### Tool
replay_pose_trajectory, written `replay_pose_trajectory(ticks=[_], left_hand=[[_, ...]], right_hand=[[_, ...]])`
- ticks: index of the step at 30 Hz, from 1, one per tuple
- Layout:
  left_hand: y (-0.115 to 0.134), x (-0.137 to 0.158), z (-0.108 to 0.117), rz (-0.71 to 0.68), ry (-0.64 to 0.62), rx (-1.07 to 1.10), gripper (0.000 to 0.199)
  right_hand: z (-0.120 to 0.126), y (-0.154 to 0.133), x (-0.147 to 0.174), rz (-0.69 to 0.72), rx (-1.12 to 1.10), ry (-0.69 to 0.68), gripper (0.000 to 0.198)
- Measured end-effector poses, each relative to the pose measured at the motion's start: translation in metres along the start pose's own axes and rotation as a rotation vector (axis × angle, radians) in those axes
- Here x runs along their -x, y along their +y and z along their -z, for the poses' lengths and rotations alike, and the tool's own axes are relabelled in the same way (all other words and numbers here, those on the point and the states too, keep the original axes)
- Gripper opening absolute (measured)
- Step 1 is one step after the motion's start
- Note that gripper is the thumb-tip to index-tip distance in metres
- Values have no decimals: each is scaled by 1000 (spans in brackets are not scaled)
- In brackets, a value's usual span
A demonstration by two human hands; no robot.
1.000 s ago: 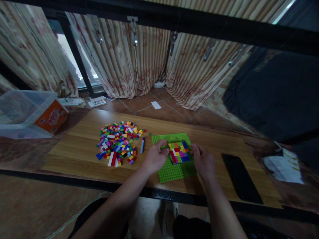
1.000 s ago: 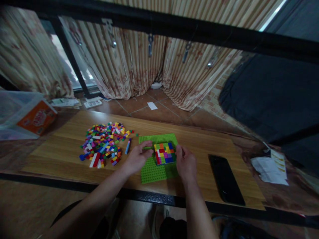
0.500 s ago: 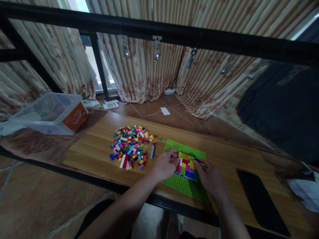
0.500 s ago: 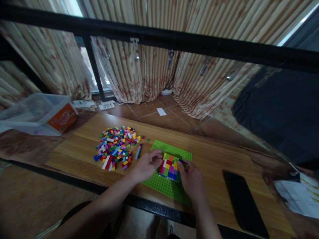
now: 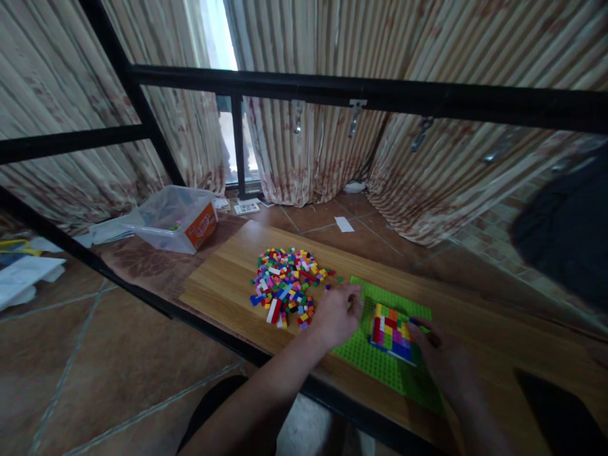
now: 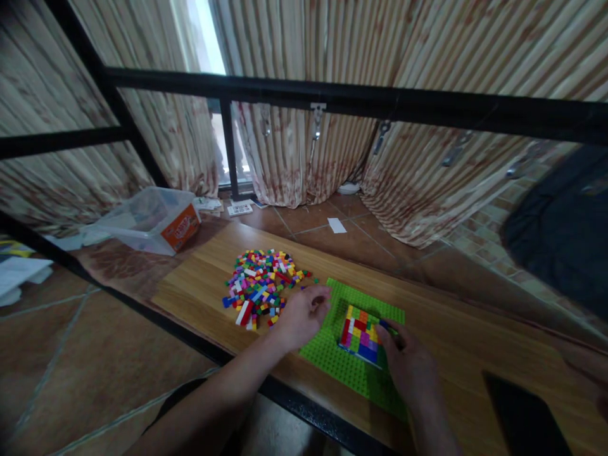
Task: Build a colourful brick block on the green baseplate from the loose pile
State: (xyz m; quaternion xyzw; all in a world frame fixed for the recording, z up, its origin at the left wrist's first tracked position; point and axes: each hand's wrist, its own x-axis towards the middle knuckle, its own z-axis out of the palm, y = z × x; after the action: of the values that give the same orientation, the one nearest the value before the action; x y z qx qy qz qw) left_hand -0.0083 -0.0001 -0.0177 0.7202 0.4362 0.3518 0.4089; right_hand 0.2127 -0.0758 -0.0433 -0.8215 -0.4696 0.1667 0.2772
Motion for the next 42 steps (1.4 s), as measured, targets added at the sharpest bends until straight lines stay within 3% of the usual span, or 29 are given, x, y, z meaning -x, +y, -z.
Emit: replay_pose_trajectory(ticks=[3, 6, 9, 15, 20, 25, 30, 32, 36, 42], left_hand=[[-8, -8, 26, 14, 125, -64, 32], [-18, -14, 54, 57, 227, -198, 32], [-28, -15, 77, 80, 290, -443, 38], [-45, -15, 86, -58, 193, -719, 41], [-51, -16, 77, -132, 174, -785, 34], [-51, -21, 85, -88, 326, -730, 34], [-66, -23, 124, 115, 590, -642, 33], [-78, -22, 142, 213, 634, -611, 35], [-99, -21, 164, 306, 565, -526, 44], [-105, -24, 157, 192, 373, -433, 52]], right_hand=[[1, -4, -3, -11, 59, 26, 52], [-1, -19, 3, 36, 152, 226, 56], [-12, -44, 16, 178, 76, 377, 50], [-60, -99, 42, 524, -122, 60, 31], [-89, -123, 36, 548, -71, 92, 37], [-107, -132, 14, 494, -25, 146, 55], [-126, -144, -3, 476, 14, 88, 59], [-133, -149, -7, 461, 16, 86, 60], [-144, -158, -8, 449, -23, 62, 61], [-151, -173, 9, 431, -209, 19, 62]])
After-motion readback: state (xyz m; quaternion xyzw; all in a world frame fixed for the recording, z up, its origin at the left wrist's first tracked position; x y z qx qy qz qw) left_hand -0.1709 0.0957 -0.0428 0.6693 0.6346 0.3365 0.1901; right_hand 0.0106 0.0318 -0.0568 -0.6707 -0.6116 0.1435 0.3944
